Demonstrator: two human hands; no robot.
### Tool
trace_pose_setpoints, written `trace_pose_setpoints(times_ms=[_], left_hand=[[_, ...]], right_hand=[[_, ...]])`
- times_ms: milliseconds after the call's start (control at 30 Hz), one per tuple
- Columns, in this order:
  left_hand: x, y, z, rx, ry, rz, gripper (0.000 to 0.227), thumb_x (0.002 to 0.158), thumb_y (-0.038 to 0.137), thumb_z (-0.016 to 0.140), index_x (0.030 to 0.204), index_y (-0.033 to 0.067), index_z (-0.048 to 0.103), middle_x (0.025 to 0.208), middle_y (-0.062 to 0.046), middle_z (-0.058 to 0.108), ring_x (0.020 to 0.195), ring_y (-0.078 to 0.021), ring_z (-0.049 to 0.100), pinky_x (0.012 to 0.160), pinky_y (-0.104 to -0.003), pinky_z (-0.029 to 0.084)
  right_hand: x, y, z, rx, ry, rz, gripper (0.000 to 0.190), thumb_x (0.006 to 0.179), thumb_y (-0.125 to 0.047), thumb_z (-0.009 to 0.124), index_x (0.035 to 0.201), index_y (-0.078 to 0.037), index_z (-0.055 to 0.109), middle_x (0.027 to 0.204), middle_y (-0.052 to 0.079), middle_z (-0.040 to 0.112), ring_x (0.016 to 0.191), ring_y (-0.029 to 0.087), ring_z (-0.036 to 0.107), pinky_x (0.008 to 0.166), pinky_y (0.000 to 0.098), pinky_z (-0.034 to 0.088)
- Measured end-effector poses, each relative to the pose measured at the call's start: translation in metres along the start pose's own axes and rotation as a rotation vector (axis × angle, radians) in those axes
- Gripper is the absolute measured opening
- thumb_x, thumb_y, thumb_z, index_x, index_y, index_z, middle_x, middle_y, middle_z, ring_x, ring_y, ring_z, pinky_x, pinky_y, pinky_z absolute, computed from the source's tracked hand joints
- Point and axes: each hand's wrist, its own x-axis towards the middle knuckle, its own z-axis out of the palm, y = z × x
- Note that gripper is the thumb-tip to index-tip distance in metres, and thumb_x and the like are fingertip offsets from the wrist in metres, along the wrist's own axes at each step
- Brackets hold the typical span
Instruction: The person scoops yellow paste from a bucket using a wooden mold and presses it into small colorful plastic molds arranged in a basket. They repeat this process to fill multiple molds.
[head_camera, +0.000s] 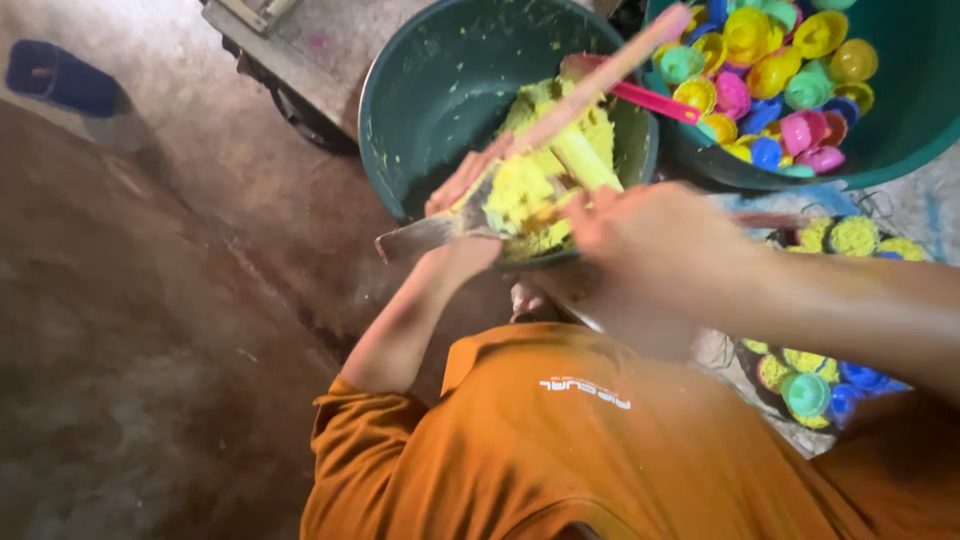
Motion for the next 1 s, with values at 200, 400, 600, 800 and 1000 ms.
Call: trace_pose_setpoints(times_ms=[200, 400, 600, 800, 1000], left_hand=[[0.007, -0.016, -0.031, 0.495, 0.215, 0.227, 0.044, 0.090, 0.022, 0.074, 0.128, 0.0029, 0.066, 0.141, -0.015, 0.062, 0.112, -0.0307, 0.065, 0.094, -0.039, 0.057], [0.003, -0.010, -0.019, 0.202, 0.175, 0.063, 0.059, 0.085, 0.024, 0.079, 0.137, 0.0013, 0.061, 0.134, -0.011, 0.063, 0.107, -0.0291, 0.068, 0.091, -0.039, 0.059], [-0.006, -0.012, 0.016, 0.108, 0.107, 0.138, 0.059, 0.085, 0.017, 0.076, 0.141, 0.0087, 0.059, 0.150, -0.014, 0.055, 0.120, -0.0306, 0.068, 0.106, -0.041, 0.054], [-0.017, -0.049, 0.010, -0.476, 0.345, -0.050, 0.047, 0.101, 0.007, 0.067, 0.146, 0.0054, 0.053, 0.146, -0.012, 0.055, 0.123, -0.0232, 0.062, 0.106, -0.035, 0.056], [0.011, -0.035, 0.015, -0.088, 0.516, -0.032, 0.052, 0.099, 0.011, 0.074, 0.145, 0.0029, 0.052, 0.147, -0.015, 0.055, 0.122, -0.0276, 0.062, 0.104, -0.035, 0.054]], right_hand=[[-0.054, 0.032, -0.037, -0.087, -0.099, 0.290, 0.034, 0.093, -0.015, 0.057, 0.125, -0.022, 0.063, 0.082, 0.001, 0.066, 0.064, 0.021, 0.072, 0.050, 0.0366, 0.054], [-0.018, 0.034, -0.010, -0.023, -0.152, 0.157, 0.041, 0.085, -0.027, 0.065, 0.124, -0.015, 0.063, 0.086, 0.004, 0.069, 0.067, 0.024, 0.073, 0.050, 0.0365, 0.055], [0.031, -0.013, 0.008, -0.037, 0.005, 0.003, 0.071, 0.076, -0.049, 0.071, 0.118, 0.008, 0.060, 0.082, 0.012, 0.068, 0.066, 0.024, 0.071, 0.052, 0.0323, 0.056], [-0.041, 0.030, 0.010, 0.050, -0.240, 0.334, 0.056, 0.093, -0.012, 0.059, 0.146, -0.030, 0.054, 0.095, -0.001, 0.069, 0.070, 0.019, 0.073, 0.054, 0.0340, 0.056], [0.019, 0.010, 0.112, 0.815, 0.776, 0.140, 0.053, 0.104, 0.003, 0.061, 0.155, -0.006, 0.048, 0.115, 0.024, 0.069, 0.098, 0.039, 0.072, 0.083, 0.0418, 0.058]])
